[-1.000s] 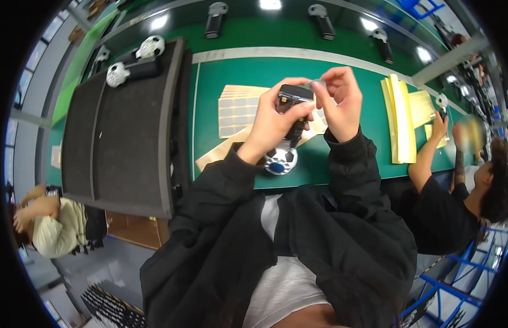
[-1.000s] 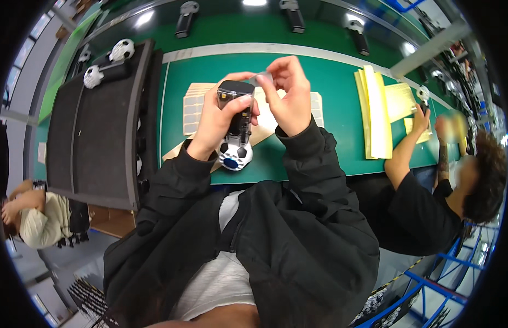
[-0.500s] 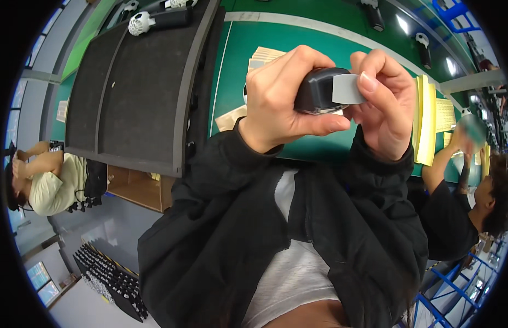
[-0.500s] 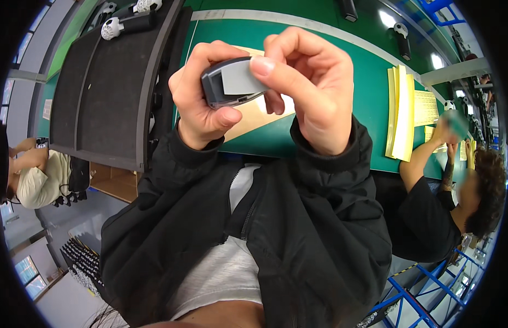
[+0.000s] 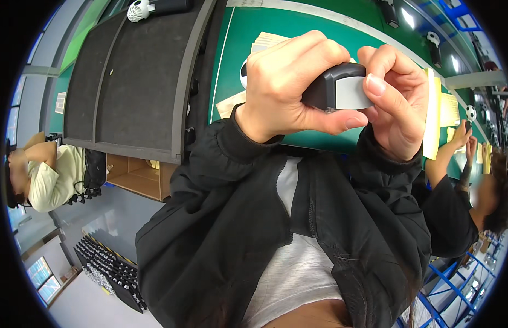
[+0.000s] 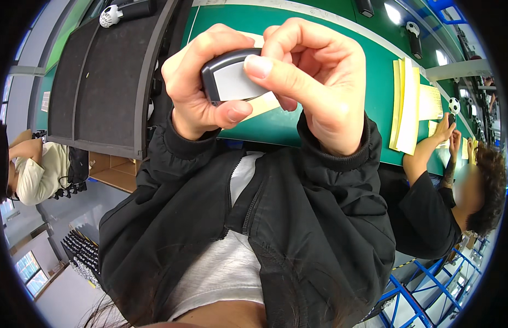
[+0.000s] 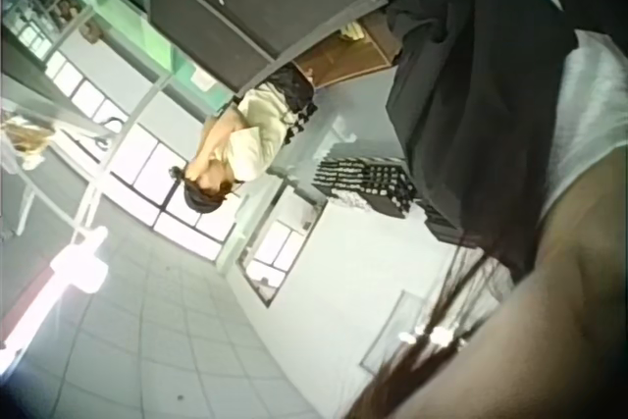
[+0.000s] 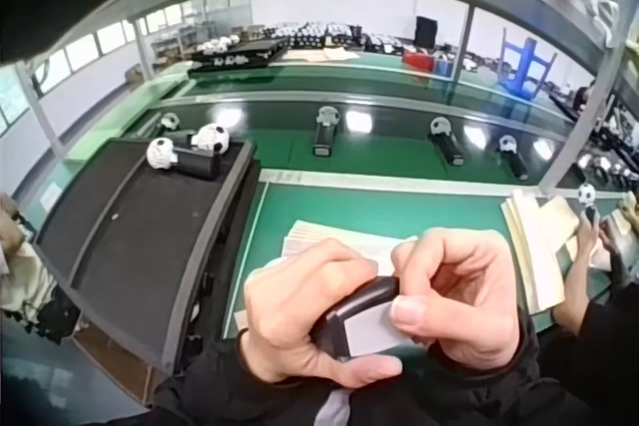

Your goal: Assemble small plastic soccer-ball-themed objects by attaching internal components and applying labels at a factory workstation.

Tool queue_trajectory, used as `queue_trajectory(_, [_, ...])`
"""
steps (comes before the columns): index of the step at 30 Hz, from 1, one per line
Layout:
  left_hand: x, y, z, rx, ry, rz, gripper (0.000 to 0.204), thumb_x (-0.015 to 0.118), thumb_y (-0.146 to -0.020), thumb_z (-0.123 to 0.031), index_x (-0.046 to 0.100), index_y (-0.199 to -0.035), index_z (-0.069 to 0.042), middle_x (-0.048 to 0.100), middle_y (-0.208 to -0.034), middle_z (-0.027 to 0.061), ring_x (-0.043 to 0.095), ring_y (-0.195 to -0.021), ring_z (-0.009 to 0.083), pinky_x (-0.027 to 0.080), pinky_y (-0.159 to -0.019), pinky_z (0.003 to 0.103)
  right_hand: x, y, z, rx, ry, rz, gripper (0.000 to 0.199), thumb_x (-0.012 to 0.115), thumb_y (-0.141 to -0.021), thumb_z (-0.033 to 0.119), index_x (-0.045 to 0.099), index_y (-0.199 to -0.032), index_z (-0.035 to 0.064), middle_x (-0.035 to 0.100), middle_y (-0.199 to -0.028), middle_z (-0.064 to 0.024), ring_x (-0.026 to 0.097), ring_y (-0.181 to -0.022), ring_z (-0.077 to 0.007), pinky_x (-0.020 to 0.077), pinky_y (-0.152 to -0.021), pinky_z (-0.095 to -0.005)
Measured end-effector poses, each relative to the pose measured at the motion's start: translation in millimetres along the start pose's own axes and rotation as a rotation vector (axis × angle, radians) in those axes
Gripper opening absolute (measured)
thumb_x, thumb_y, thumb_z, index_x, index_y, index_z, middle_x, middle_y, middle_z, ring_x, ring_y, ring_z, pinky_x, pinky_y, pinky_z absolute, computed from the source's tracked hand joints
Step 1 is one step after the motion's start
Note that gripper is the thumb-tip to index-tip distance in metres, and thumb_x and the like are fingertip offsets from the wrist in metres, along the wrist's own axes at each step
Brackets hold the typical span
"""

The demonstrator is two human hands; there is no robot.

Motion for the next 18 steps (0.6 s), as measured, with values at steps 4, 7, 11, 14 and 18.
queue_trajectory(4, [-0.5, 0.2, 0.1, -0.004, -0.019, 0.005, 0.044, 0.071, -0.057, -0.046, 0.055, -0.071, -0.007, 0.050, -0.060, 0.0011, 0.041, -0.044, 0.0139, 0.034, -0.042, 0.023, 0.5, -1.4, -0.3, -0.015, 0.020, -0.008, 0.009, 0.061, -0.072, 0.000, 0.054, -0.067, 0.0013, 0.047, -0.058, -0.0016, 0.034, -0.043, -0.0048, 0.0269, -0.040, -0.0138])
queue_trajectory(7, [0.4, 0.9, 1.9, -0.002, -0.022, 0.001, 0.044, 0.071, -0.057, -0.046, 0.055, -0.071, -0.007, 0.049, -0.060, 0.0012, 0.041, -0.043, 0.0139, 0.034, -0.042, 0.023, -0.3, -1.8, -1.3, -0.018, 0.024, -0.013, 0.009, 0.061, -0.072, 0.000, 0.054, -0.066, 0.0014, 0.047, -0.058, -0.0015, 0.034, -0.043, -0.0046, 0.0270, -0.040, -0.0137])
queue_trajectory(11, [2.4, 2.4, 4.1, 0.008, -0.015, -0.019, 0.045, 0.070, -0.058, -0.047, 0.055, -0.071, -0.007, 0.049, -0.060, 0.0013, 0.040, -0.043, 0.0140, 0.034, -0.042, 0.024, -1.3, -1.8, -2.6, -0.014, 0.014, -0.014, 0.009, 0.062, -0.072, 0.000, 0.054, -0.066, 0.0016, 0.047, -0.058, -0.0013, 0.034, -0.043, -0.0043, 0.0271, -0.040, -0.0136])
queue_trajectory(14, [3.4, 3.5, 4.2, -0.005, -0.012, -0.025, 0.045, 0.070, -0.058, -0.047, 0.055, -0.072, -0.006, 0.049, -0.060, 0.0017, 0.040, -0.043, 0.0142, 0.034, -0.042, 0.024, -1.5, -0.2, -2.6, 0.002, 0.022, -0.040, 0.010, 0.062, -0.071, 0.000, 0.054, -0.066, 0.0018, 0.047, -0.058, -0.0011, 0.034, -0.042, -0.0042, 0.0271, -0.040, -0.0134])
queue_trajectory(18, [4.4, 4.8, 6.0, -0.001, -0.008, -0.029, 0.045, 0.069, -0.059, -0.047, 0.055, -0.072, -0.006, 0.049, -0.060, 0.0021, 0.040, -0.043, 0.0145, 0.034, -0.041, 0.024, -2.3, 1.2, -2.5, 0.024, 0.036, -0.064, 0.010, 0.063, -0.070, 0.000, 0.054, -0.066, 0.0020, 0.047, -0.058, -0.0010, 0.034, -0.042, -0.0042, 0.0273, -0.040, -0.0133])
Point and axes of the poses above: each hand's wrist, its own y-axis away from the middle knuckle, its own x-axis out of the palm, z = x × y, the point moved 4 cm from there along -y, towards the middle knuckle
